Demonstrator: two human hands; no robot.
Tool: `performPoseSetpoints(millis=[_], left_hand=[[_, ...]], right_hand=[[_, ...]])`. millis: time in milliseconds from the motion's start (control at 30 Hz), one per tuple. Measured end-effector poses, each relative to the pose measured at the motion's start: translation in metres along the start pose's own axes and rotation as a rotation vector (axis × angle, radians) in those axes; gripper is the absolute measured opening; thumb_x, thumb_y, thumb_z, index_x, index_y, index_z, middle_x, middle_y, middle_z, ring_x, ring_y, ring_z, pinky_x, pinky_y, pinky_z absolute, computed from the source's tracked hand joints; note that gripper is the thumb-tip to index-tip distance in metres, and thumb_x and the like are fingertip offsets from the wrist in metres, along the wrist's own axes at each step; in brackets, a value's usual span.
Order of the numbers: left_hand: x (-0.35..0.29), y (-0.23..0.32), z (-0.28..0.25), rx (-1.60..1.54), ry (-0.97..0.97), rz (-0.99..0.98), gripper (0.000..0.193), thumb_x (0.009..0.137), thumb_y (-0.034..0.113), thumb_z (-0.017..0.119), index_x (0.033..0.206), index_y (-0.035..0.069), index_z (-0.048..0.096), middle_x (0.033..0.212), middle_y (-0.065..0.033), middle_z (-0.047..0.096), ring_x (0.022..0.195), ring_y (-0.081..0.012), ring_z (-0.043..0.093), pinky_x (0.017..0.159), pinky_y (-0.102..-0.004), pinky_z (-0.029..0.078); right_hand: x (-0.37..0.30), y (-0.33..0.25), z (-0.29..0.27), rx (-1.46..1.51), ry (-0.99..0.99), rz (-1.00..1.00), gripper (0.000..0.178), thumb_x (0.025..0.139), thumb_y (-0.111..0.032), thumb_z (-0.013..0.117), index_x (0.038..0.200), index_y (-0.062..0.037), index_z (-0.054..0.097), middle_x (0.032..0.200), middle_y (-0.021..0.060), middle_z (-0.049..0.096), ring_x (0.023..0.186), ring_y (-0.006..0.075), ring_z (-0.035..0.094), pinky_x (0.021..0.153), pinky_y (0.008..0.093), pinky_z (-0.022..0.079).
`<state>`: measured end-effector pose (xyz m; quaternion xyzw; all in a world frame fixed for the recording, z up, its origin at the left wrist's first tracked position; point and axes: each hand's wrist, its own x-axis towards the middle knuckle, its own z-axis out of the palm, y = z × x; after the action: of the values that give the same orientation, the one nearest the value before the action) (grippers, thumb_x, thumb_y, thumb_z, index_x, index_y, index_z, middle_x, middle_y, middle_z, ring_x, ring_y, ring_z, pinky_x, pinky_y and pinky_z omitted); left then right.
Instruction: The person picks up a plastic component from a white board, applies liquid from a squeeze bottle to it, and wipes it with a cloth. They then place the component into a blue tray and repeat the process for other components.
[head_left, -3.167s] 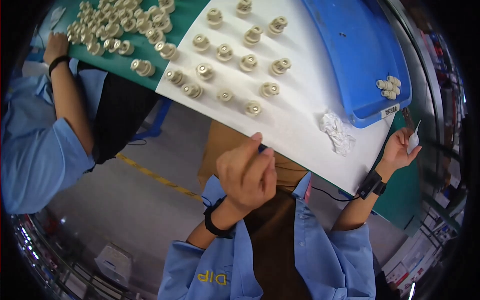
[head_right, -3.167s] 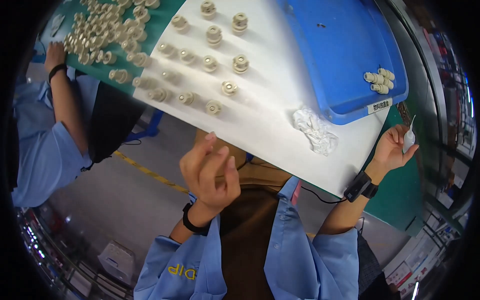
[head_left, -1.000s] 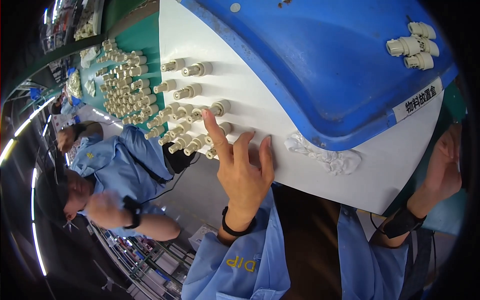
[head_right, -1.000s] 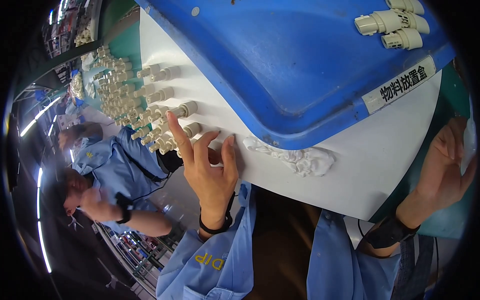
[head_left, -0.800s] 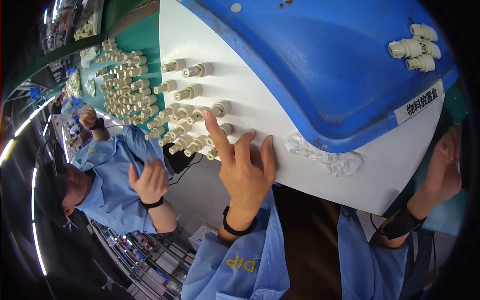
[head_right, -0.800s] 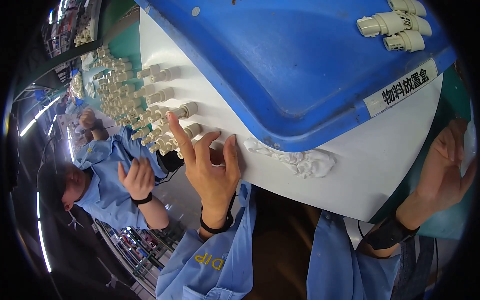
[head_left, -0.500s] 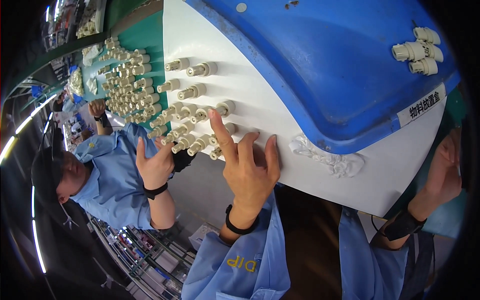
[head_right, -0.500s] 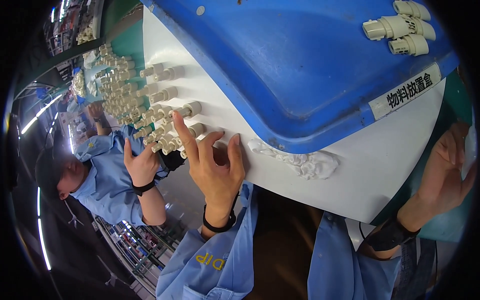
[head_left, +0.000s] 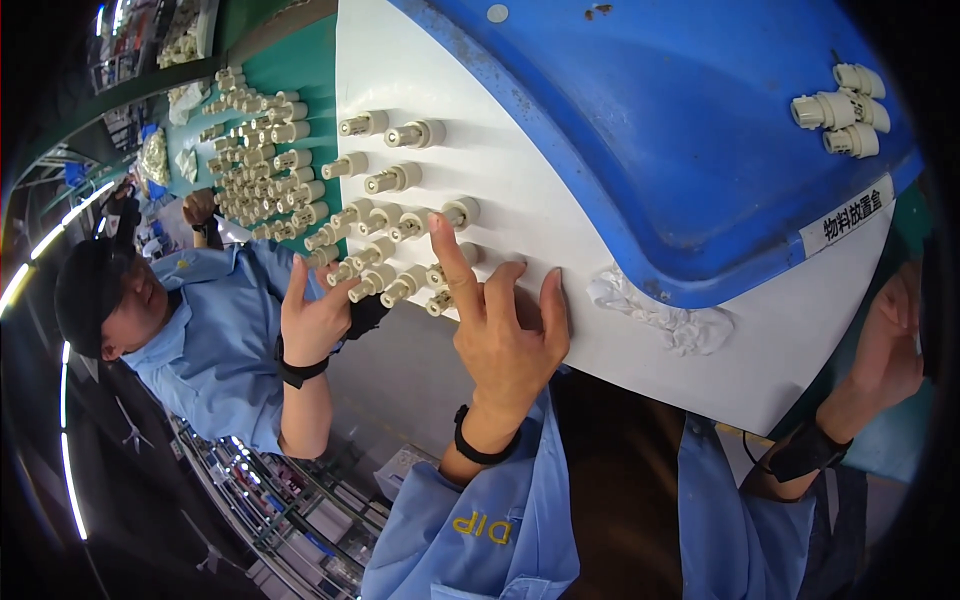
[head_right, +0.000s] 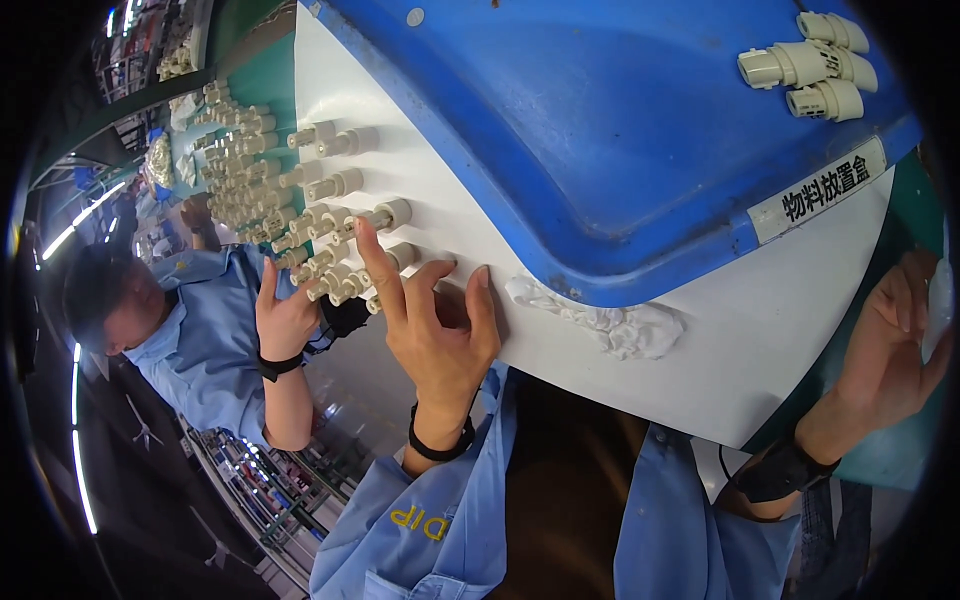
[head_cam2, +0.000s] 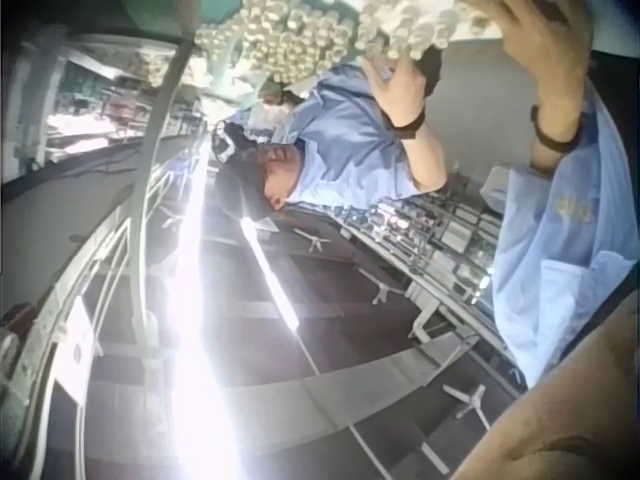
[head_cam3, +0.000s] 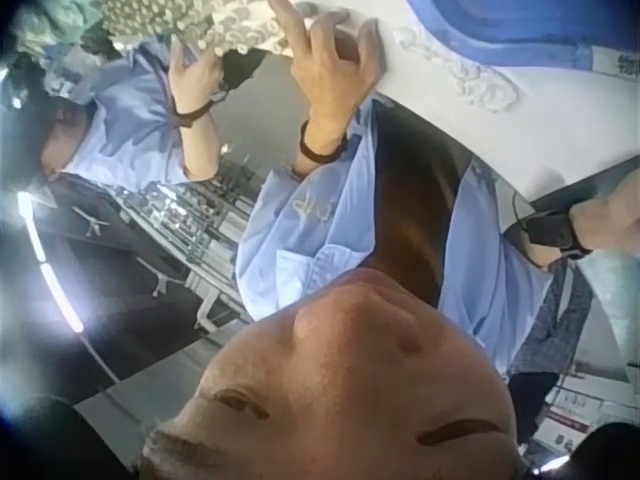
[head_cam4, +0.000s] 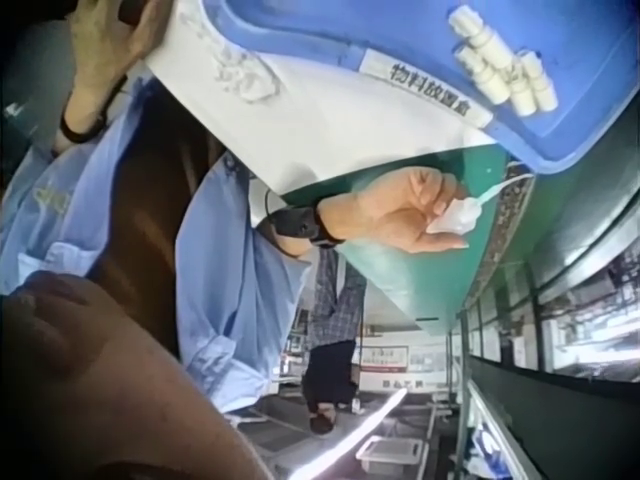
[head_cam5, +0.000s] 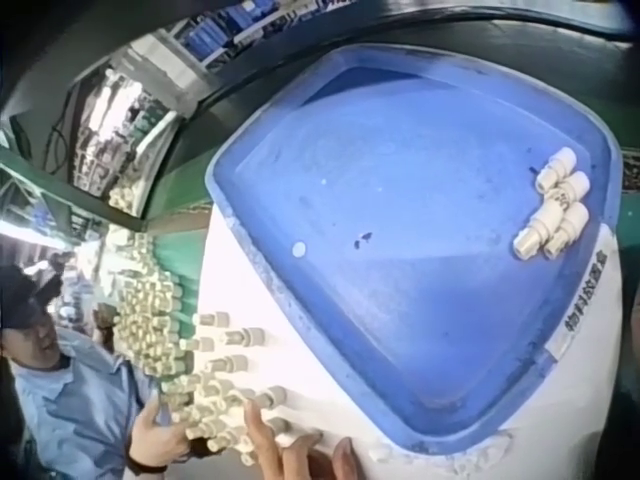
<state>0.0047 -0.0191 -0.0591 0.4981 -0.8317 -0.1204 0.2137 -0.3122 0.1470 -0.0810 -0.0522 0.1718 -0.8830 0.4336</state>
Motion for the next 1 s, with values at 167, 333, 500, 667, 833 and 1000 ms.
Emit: performPoseSetpoints(millis=[167, 333, 500, 667, 833, 1000], left_hand=[[0.000, -0.002, 0.000, 0.005, 0.015, 0.015, 0.020, 0.072, 0.008, 0.069, 0.082, -0.001, 0.054, 0.138, -0.0304, 0.027, 0.058, -0.0166, 0.061, 0.043, -0.0219, 0.044], [-0.003, -0.002, 0.001, -0.022, 0.015, 0.006, 0.020, 0.071, 0.008, 0.069, 0.082, -0.001, 0.054, 0.138, -0.0295, 0.028, 0.064, -0.0205, 0.063, 0.046, -0.0233, 0.046], [-0.003, -0.011, 0.002, 0.011, 0.094, 0.145, 0.020, 0.070, 0.009, 0.069, 0.084, 0.000, 0.057, 0.137, -0.0305, 0.028, 0.087, -0.0301, 0.063, 0.054, -0.0255, 0.049], [-0.009, -0.010, 0.003, -0.095, 0.092, 0.044, 0.024, 0.068, 0.008, 0.070, 0.088, 0.000, 0.060, 0.136, -0.0314, 0.029, 0.101, -0.0348, 0.058, 0.060, -0.0272, 0.050], [-0.009, -0.011, -0.001, -0.070, 0.126, 0.109, 0.029, 0.067, 0.009, 0.070, 0.093, 0.000, 0.061, 0.133, -0.0318, 0.033, 0.094, -0.0333, 0.061, 0.063, -0.0278, 0.050], [-0.032, -0.004, 0.000, -0.250, 0.110, 0.200, 0.031, 0.067, 0.010, 0.070, 0.095, 0.001, 0.062, 0.127, -0.0286, 0.043, 0.076, -0.0274, 0.062, 0.060, -0.0263, 0.049]], right_hand=[[0.000, 0.003, 0.010, -0.032, 0.055, -0.044, 0.038, 0.085, -0.036, 0.059, 0.092, 0.0006, 0.056, 0.072, 0.0043, 0.045, 0.064, 0.0133, 0.042, 0.057, 0.0233, 0.035], [-0.001, 0.005, 0.017, -0.083, 0.047, -0.084, 0.038, 0.087, -0.036, 0.056, 0.091, 0.0021, 0.055, 0.069, 0.0053, 0.045, 0.063, 0.0144, 0.043, 0.057, 0.0236, 0.038], [-0.006, 0.001, 0.014, -0.037, 0.090, -0.222, 0.030, 0.083, -0.010, 0.057, 0.103, 0.0068, 0.042, 0.086, 0.0108, 0.040, 0.072, 0.0162, 0.038, 0.063, 0.0267, 0.032], [-0.006, -0.004, 0.011, -0.077, 0.044, -0.225, 0.029, 0.083, -0.011, 0.058, 0.102, 0.0061, 0.043, 0.085, 0.0100, 0.040, 0.071, 0.0158, 0.038, 0.063, 0.0267, 0.032], [-0.007, -0.009, 0.014, -0.129, 0.041, -0.220, 0.029, 0.083, -0.013, 0.059, 0.100, 0.0066, 0.045, 0.085, 0.0095, 0.041, 0.070, 0.0154, 0.038, 0.062, 0.0264, 0.031], [-0.006, -0.006, 0.015, -0.129, 0.001, -0.216, 0.027, 0.084, -0.013, 0.057, 0.100, 0.0054, 0.046, 0.083, 0.0081, 0.041, 0.070, 0.0154, 0.037, 0.062, 0.0260, 0.031]])
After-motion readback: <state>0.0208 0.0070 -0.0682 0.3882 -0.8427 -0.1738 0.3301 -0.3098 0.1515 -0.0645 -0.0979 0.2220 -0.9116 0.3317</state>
